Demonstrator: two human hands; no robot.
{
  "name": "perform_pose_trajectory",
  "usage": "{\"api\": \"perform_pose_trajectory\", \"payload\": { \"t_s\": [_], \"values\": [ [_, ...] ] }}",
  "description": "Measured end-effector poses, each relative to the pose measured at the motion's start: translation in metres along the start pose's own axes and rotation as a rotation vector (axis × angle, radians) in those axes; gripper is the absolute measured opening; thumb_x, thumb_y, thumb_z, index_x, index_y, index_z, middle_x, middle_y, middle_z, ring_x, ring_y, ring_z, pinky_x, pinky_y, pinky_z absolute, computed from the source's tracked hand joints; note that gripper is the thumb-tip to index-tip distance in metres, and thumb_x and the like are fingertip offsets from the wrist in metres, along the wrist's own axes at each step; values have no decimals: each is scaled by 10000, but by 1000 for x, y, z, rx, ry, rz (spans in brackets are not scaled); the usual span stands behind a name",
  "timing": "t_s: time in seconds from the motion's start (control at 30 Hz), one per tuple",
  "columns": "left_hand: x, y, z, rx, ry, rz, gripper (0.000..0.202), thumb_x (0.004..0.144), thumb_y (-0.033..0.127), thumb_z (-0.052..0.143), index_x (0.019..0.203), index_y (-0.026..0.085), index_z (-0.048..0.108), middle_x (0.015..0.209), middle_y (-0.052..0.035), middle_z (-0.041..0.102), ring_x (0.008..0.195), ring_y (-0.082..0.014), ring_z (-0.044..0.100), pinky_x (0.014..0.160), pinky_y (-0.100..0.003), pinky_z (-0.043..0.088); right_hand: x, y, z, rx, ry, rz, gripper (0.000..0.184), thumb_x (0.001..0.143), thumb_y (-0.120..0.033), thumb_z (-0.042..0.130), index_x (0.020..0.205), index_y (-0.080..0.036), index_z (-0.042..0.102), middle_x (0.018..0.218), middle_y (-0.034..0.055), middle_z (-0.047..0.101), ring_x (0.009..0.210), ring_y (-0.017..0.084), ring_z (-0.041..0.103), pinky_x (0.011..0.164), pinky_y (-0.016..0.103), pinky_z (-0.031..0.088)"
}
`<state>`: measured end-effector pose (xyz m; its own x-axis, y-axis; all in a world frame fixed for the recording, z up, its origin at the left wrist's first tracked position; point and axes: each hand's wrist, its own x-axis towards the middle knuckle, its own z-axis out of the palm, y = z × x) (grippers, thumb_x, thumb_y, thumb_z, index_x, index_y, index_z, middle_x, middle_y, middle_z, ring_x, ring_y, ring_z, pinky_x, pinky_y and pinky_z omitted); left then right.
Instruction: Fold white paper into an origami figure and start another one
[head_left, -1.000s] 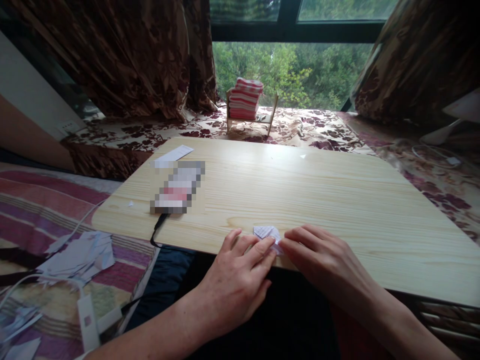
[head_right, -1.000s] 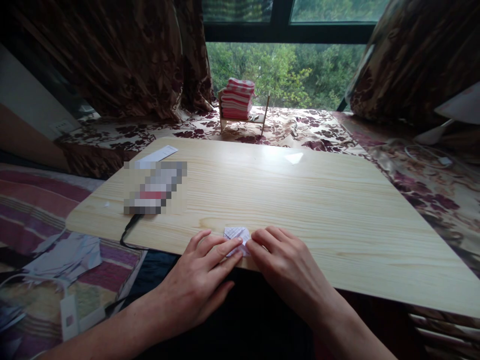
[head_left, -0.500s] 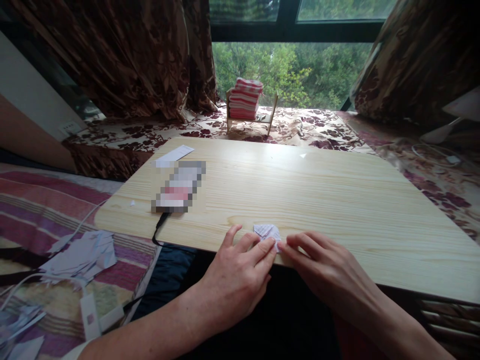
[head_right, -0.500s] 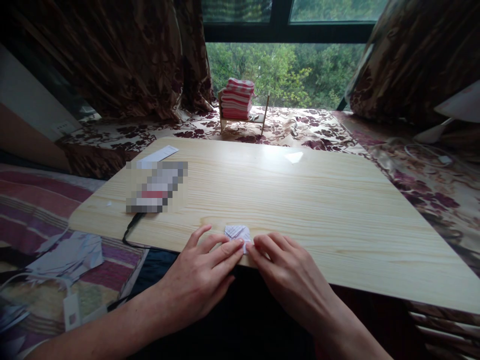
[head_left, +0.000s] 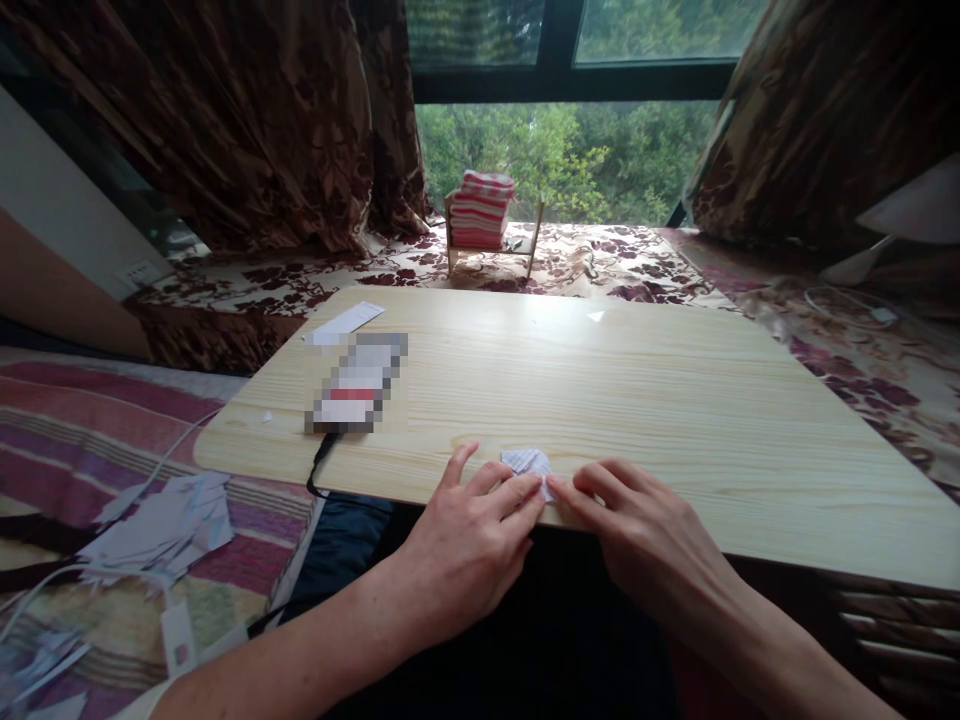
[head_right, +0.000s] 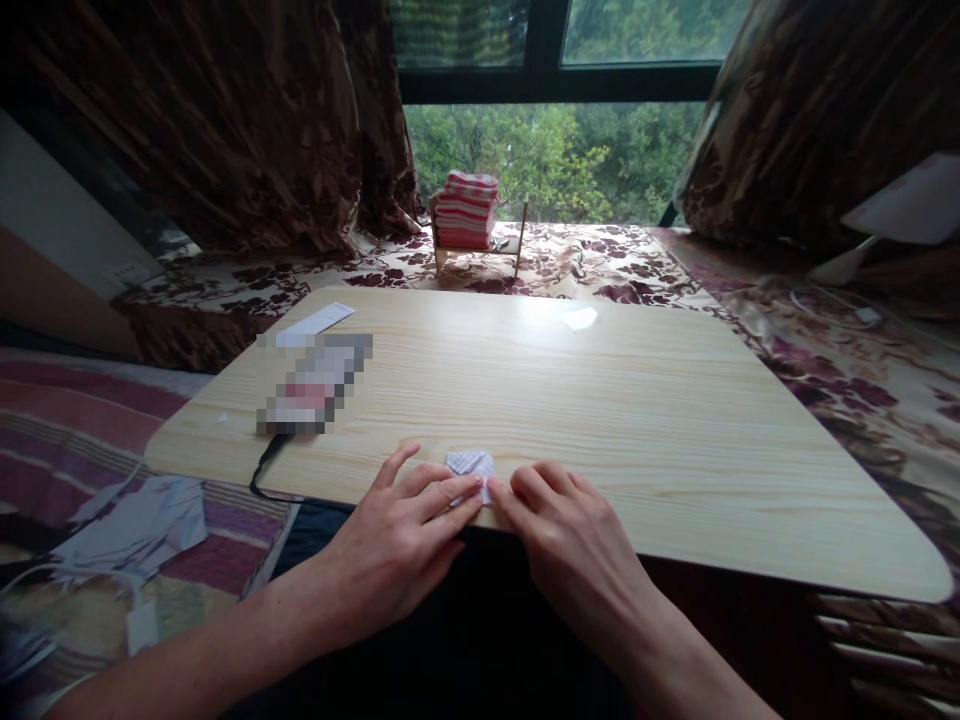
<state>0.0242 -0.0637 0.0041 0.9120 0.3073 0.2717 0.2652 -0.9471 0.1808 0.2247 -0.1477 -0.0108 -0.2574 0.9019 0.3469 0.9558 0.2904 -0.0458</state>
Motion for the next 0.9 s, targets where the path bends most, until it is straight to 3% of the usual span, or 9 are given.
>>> {"api": "perform_pose_trajectory", "payload": {
  "t_s": [0.1, 0.2, 0.33, 0.43, 0.63, 0.8, 0.9],
  "values": [
    [4, 7, 0, 33, -6, -25, 318, 913, 258, 458, 1204, 176, 554, 1225, -51, 620, 1122, -237, 515, 1103, -509, 180, -6, 6, -13, 50, 32, 103, 352, 833, -35, 410, 987, -206, 676, 867, 65, 634, 769, 197, 574, 610, 304, 497],
    [8, 20, 4, 84, 8, -103, 371, 881, 280, 511, 1223, 140, 548, 1202, -102, 618, 1144, -275, 507, 1070, -503, 258, -15, 5, -20, 99, 177, 159, 373, 850, -52, 407, 1127, -178, 624, 953, 86, 642, 845, 187, 598, 659, 289, 517],
    [10, 27, 5, 59, 50, -179, 406, 872, 296, 529, 1250, 149, 529, 1252, -108, 588, 1159, -279, 493, 1051, -488, 297, -19, -12, -10, 158, 254, 140, 403, 837, -12, 416, 1164, -162, 596, 935, 94, 636, 844, 184, 595, 688, 298, 527],
    [10, 14, -2, 28, 71, -181, 393, 875, 284, 524, 1247, 160, 525, 1292, -98, 568, 1180, -270, 473, 1065, -499, 269, -16, -21, 0, 140, 278, 137, 390, 847, -7, 412, 1151, -162, 601, 896, 94, 633, 808, 188, 580, 672, 315, 524],
    [14, -10, -6, -26, -21, -48, 328, 899, 259, 491, 1221, 220, 541, 1317, -33, 567, 1213, -241, 452, 1078, -501, 237, -13, -16, 3, 137, 239, 65, 371, 865, -13, 406, 1137, -160, 611, 868, 92, 619, 768, 189, 536, 658, 330, 489],
    [14, 8, 2, -12, 45, -157, 308, 872, 261, 517, 1165, 194, 589, 1169, -68, 632, 1059, -264, 535, 1003, -542, 318, -7, -6, 0, 158, 184, 50, 339, 862, -18, 416, 1066, -174, 638, 874, 88, 612, 778, 191, 513, 683, 333, 470],
    [15, 14, 0, -80, 96, -223, 320, 855, 283, 536, 1148, 175, 607, 1146, -107, 611, 1029, -273, 540, 927, -496, 409, 0, -1, -4, 178, 131, 64, 302, 866, -47, 426, 983, -199, 660, 846, 76, 607, 766, 185, 505, 689, 325, 466]
  ]
}}
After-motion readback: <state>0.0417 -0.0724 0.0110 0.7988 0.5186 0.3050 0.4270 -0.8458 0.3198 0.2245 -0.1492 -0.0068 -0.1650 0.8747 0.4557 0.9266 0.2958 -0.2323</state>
